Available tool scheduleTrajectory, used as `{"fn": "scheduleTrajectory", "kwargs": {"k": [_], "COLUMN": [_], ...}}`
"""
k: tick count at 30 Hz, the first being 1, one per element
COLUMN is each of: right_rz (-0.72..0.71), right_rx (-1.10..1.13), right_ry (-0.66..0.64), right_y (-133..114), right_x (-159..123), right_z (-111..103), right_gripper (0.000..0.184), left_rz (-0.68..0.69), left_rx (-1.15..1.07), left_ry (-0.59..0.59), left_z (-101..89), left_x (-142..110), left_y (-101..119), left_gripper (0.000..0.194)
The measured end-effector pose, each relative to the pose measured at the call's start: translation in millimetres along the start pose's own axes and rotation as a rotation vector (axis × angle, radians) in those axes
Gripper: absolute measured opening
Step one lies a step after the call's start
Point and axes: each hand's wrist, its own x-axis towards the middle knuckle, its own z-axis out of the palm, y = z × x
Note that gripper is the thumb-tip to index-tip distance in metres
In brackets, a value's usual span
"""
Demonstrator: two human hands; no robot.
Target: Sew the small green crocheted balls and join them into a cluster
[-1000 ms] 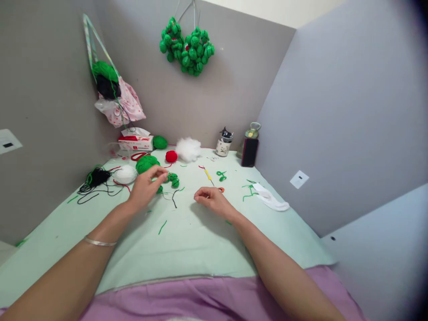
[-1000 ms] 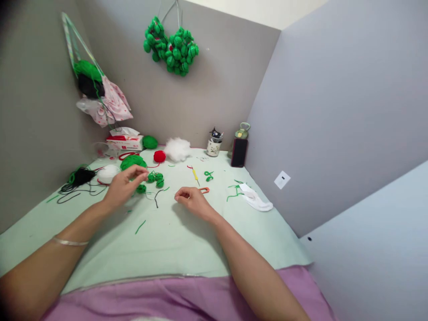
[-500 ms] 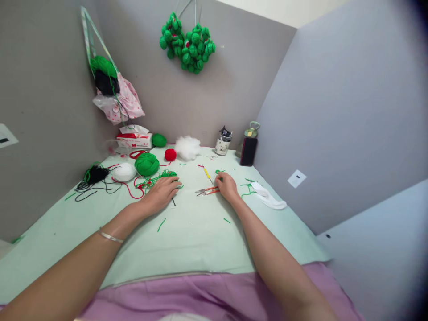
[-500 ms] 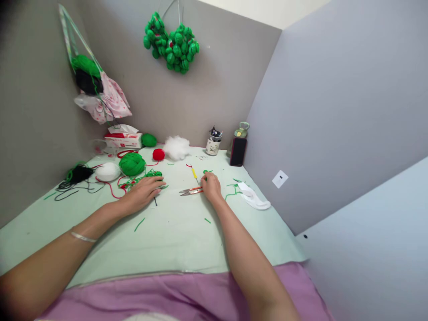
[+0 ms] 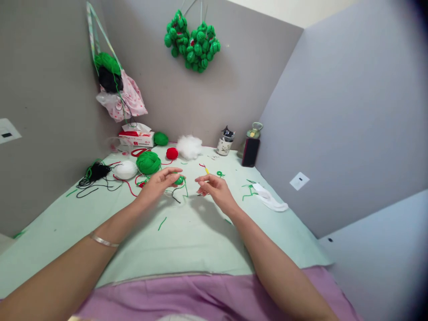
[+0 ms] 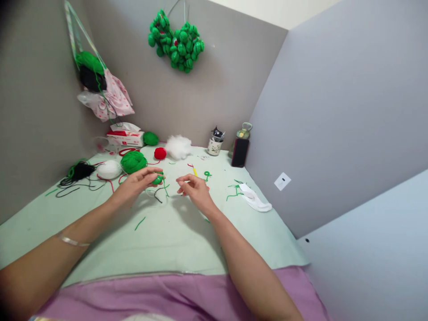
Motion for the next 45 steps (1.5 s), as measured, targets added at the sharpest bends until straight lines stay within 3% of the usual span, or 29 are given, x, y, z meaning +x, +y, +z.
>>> {"fn": "scheduleTrajectory", "kwargs": {"k": [5, 9, 13, 16, 19, 27, 31, 34, 39, 41, 45], "right_rz": [0.062, 0.169, 0.221, 0.212, 0.189, 0.167, 0.149, 0.118, 0.011, -0.022, -0.014], "right_rx": [0.259, 0.293, 0.302, 0.339, 0.359, 0.339, 0.313, 0.294, 0.192, 0.149, 0.069], "right_ry": [-0.29, -0.473, -0.332, -0.205, -0.184, -0.314, -0.355, -0.357, -0.29, -0.311, -0.4], "right_y": [-16.9, -13.6, -12.0, -14.6, -17.1, -18.4, -21.3, -22.8, -21.1, -20.5, -21.9], "right_x": [-15.8, -17.3, -13.0, -9.9, -9.3, -14.0, -16.2, -17.3, -19.9, -22.3, -26.9], "right_z": [10.8, 8.3, -0.5, -7.3, -10.1, -2.3, -1.9, -1.4, 6.7, 12.2, 18.7], "right_gripper": [0.024, 0.027, 0.03, 0.031, 0.028, 0.027, 0.028, 0.026, 0.026, 0.027, 0.026], "left_rz": [-0.006, 0.014, 0.004, 0.03, 0.074, 0.066, 0.029, 0.042, 0.168, 0.136, -0.074], "left_rx": [-0.1, -0.224, -0.154, 0.088, 0.284, 0.056, -0.055, 0.017, 0.197, 0.117, -0.24], "left_ry": [-0.069, 0.056, 0.161, 0.067, -0.052, -0.325, -0.387, -0.358, -0.169, -0.159, -0.139], "left_z": [10.5, 7.1, -5.3, -6.2, 5.1, 34.4, 40.4, 40.8, 38.0, 36.9, 32.1], "left_x": [-9.2, -5.1, 2.2, 2.1, -4.6, -22.5, -24.9, -25.9, -24.9, -22.9, -18.1], "left_y": [7.4, 7.4, 2.9, -0.9, 0.2, 9.1, 3.2, 2.3, 1.9, 1.3, 3.3], "left_gripper": [0.049, 0.04, 0.036, 0.028, 0.019, 0.039, 0.045, 0.046, 0.047, 0.045, 0.031]}}
